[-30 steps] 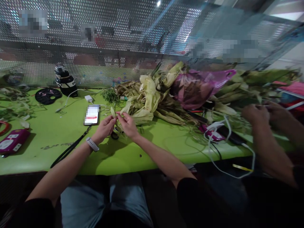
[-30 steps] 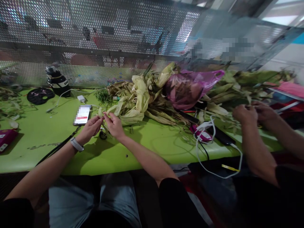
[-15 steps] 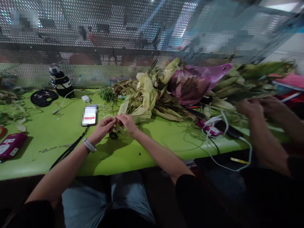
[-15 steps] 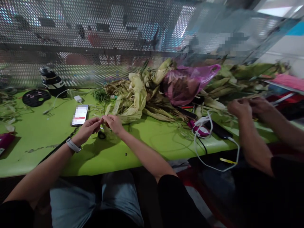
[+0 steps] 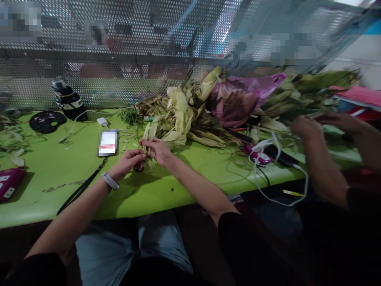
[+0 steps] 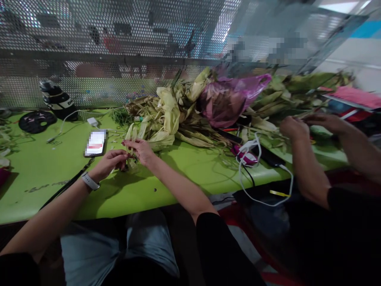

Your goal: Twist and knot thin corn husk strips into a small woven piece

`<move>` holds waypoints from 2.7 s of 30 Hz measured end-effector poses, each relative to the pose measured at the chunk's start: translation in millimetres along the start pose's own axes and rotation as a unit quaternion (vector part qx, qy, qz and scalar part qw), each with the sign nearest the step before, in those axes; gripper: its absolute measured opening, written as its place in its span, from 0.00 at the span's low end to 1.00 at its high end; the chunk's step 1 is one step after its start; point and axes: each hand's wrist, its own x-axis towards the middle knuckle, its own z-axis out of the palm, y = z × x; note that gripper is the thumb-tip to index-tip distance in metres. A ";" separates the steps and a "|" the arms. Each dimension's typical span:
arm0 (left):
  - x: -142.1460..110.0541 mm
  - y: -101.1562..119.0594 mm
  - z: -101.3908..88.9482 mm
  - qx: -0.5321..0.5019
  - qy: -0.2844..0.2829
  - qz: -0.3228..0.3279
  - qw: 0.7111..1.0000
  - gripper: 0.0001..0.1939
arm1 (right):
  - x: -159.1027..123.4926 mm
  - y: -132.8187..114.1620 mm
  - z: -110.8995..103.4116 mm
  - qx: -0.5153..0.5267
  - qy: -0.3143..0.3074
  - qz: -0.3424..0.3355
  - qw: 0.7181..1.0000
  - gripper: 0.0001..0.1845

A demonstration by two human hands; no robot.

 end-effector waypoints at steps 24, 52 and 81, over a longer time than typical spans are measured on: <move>1.0 0.8 -6.5 -0.021 0.081 0.034 0.996 0.19 | 3.5 -13.6 -17.6 -0.284 -0.026 -0.048 0.957 0.26; 7.8 -3.1 -14.8 -0.078 0.110 0.099 0.986 0.10 | -15.8 -17.1 -15.8 -0.585 -0.116 -0.304 0.743 0.04; 8.0 -8.4 -18.3 -0.155 0.043 -0.028 0.986 0.17 | 1.0 -10.5 -31.8 -0.665 -0.043 -0.452 0.593 0.13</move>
